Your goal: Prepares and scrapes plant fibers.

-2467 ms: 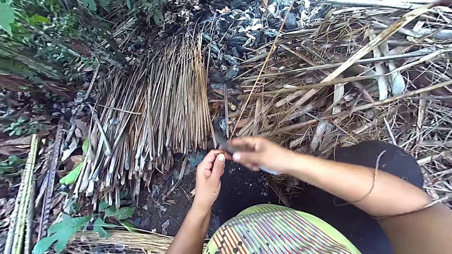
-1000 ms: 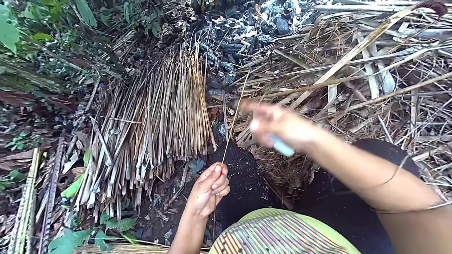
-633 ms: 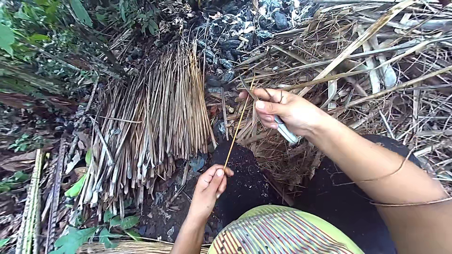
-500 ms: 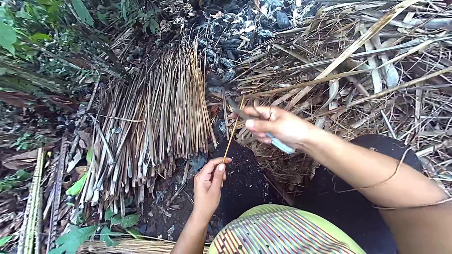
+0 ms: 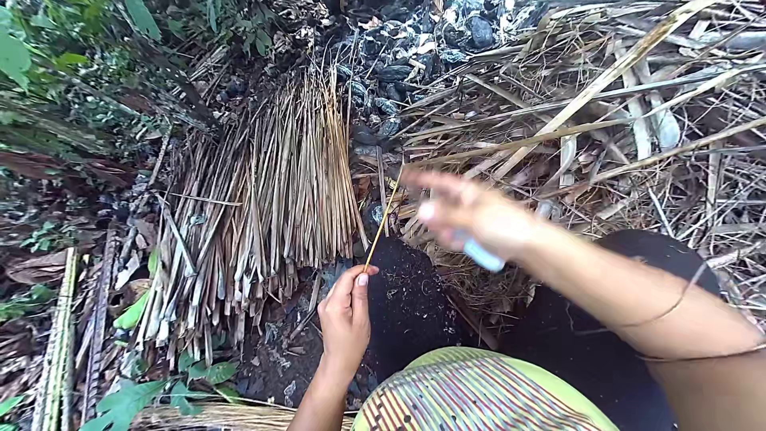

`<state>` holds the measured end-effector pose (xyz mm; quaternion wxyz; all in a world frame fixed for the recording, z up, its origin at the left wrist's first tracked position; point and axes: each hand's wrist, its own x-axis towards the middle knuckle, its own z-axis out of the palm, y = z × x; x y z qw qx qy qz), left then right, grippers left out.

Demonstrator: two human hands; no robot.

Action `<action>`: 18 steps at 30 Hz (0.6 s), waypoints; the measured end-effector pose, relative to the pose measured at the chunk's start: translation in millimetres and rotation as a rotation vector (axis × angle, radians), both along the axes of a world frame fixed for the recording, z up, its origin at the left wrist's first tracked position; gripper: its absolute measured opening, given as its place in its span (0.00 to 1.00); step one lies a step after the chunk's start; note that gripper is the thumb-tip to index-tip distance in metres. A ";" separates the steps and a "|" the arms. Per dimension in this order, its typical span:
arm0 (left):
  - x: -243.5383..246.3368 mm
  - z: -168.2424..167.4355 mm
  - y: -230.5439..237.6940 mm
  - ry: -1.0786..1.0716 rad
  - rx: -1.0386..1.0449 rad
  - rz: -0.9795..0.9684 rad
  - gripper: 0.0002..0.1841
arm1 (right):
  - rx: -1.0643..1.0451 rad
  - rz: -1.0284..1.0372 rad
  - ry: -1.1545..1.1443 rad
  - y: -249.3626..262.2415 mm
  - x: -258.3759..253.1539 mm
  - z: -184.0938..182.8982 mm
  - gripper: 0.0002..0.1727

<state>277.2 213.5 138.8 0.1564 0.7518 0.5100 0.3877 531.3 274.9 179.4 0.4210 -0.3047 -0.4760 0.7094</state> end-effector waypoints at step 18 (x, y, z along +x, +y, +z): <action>-5.1 -0.2 -6.1 0.020 -0.099 -0.005 0.17 | 0.005 -0.121 0.003 31.5 8.4 -21.3 0.16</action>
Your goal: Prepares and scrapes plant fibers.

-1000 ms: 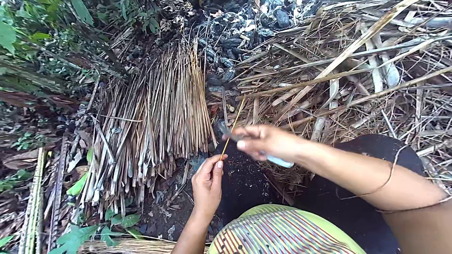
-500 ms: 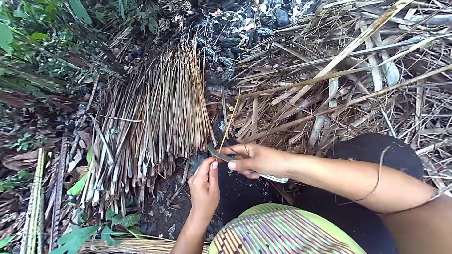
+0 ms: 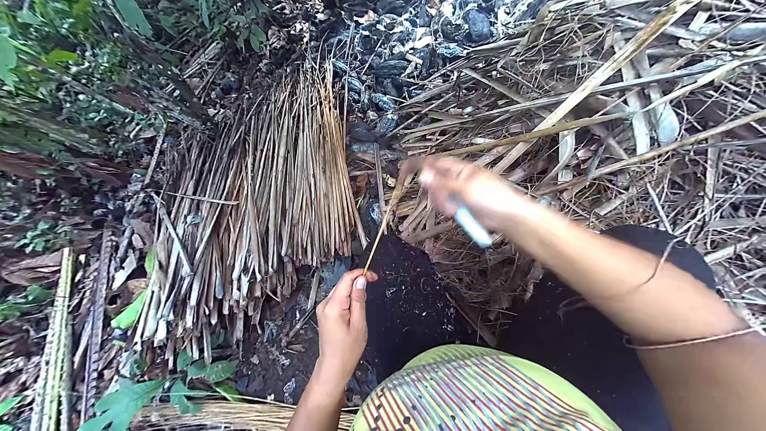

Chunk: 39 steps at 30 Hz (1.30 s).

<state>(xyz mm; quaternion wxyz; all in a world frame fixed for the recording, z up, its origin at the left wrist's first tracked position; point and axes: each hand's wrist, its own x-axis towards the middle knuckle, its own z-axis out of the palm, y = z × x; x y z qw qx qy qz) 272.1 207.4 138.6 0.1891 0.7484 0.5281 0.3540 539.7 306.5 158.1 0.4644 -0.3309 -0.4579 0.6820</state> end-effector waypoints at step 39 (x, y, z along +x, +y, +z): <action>-6.4 21.5 -4.7 -0.854 -0.755 -0.252 0.12 | 0.027 0.135 0.132 -11.0 -5.6 12.5 0.18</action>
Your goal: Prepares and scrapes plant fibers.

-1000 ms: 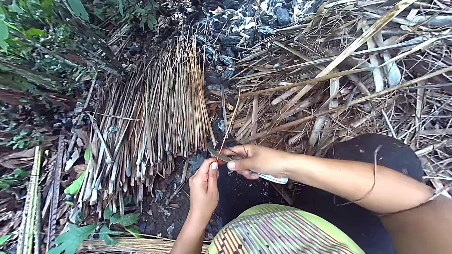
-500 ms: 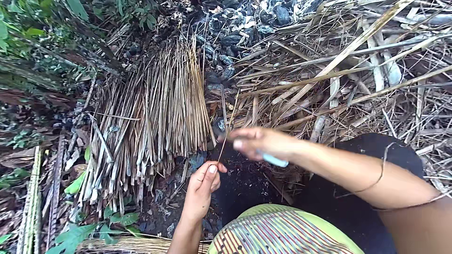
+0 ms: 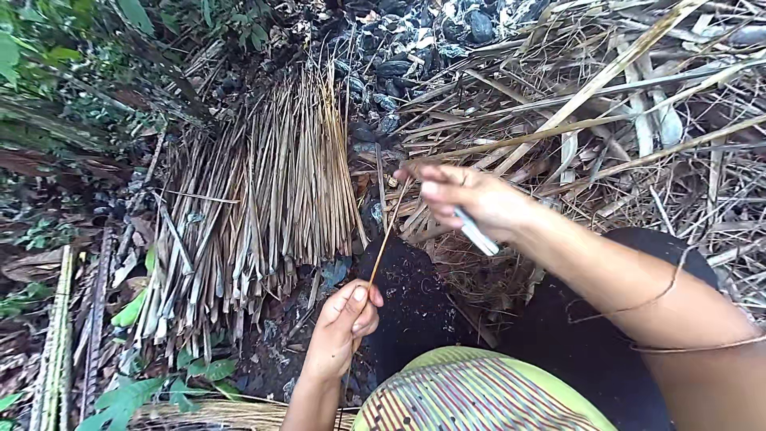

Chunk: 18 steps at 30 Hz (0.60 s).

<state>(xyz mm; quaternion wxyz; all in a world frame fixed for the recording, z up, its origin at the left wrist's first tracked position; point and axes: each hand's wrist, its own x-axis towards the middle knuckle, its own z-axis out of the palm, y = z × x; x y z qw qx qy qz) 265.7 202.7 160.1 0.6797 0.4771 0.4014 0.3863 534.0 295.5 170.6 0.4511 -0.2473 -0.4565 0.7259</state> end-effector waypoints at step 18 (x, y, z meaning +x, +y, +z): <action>2.2 -13.4 0.2 0.777 0.715 0.226 0.19 | -0.048 -0.131 -0.012 -12.1 3.5 17.1 0.26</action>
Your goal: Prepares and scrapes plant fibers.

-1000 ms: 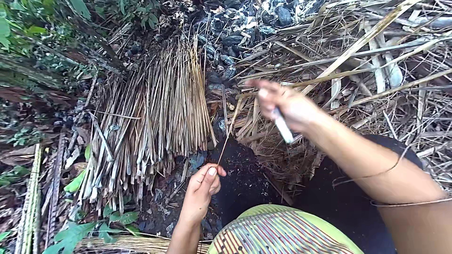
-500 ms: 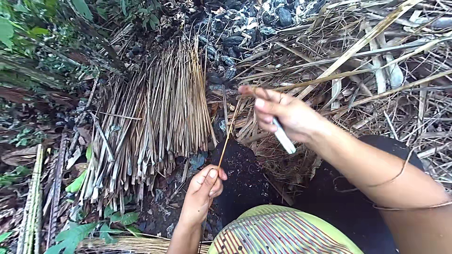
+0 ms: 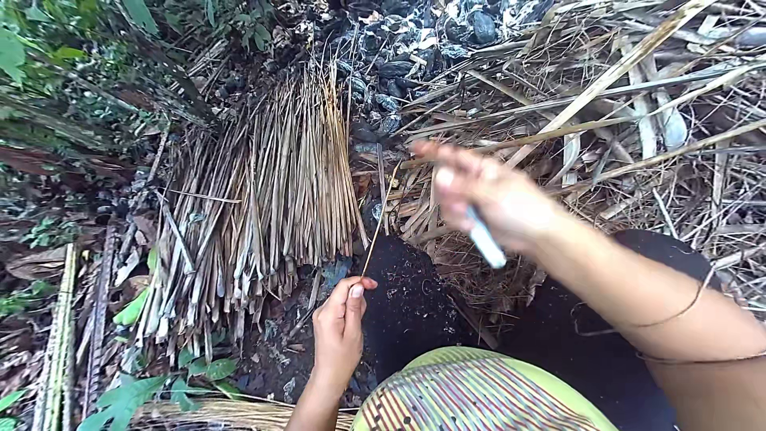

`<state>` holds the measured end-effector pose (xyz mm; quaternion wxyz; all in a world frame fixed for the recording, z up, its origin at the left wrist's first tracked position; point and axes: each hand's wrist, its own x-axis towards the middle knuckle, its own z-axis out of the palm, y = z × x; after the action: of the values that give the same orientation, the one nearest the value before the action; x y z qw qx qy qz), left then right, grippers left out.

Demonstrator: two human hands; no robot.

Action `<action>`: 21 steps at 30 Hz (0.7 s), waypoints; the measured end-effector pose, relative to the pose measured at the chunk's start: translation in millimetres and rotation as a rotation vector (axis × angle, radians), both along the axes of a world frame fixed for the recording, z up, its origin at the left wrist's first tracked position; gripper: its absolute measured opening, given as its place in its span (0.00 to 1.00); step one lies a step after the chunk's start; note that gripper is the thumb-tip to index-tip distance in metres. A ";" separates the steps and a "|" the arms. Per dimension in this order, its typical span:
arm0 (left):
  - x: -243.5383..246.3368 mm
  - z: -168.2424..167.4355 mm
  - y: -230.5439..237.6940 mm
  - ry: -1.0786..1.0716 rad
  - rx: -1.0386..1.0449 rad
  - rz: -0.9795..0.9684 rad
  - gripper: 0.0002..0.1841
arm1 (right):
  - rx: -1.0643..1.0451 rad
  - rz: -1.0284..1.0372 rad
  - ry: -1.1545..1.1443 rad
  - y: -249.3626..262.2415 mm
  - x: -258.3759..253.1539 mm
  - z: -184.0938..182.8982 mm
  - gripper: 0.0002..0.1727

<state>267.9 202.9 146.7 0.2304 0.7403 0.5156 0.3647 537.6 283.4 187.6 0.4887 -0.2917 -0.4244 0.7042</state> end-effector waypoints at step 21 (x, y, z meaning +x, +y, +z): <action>-4.1 12.6 3.3 -1.106 -1.001 -0.412 0.08 | 0.042 0.378 -0.022 -11.3 -18.2 -18.8 0.17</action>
<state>263.8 206.2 159.3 0.8248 0.3391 0.2807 0.3548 519.4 272.0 168.8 0.3492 -0.2042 -0.4916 0.7712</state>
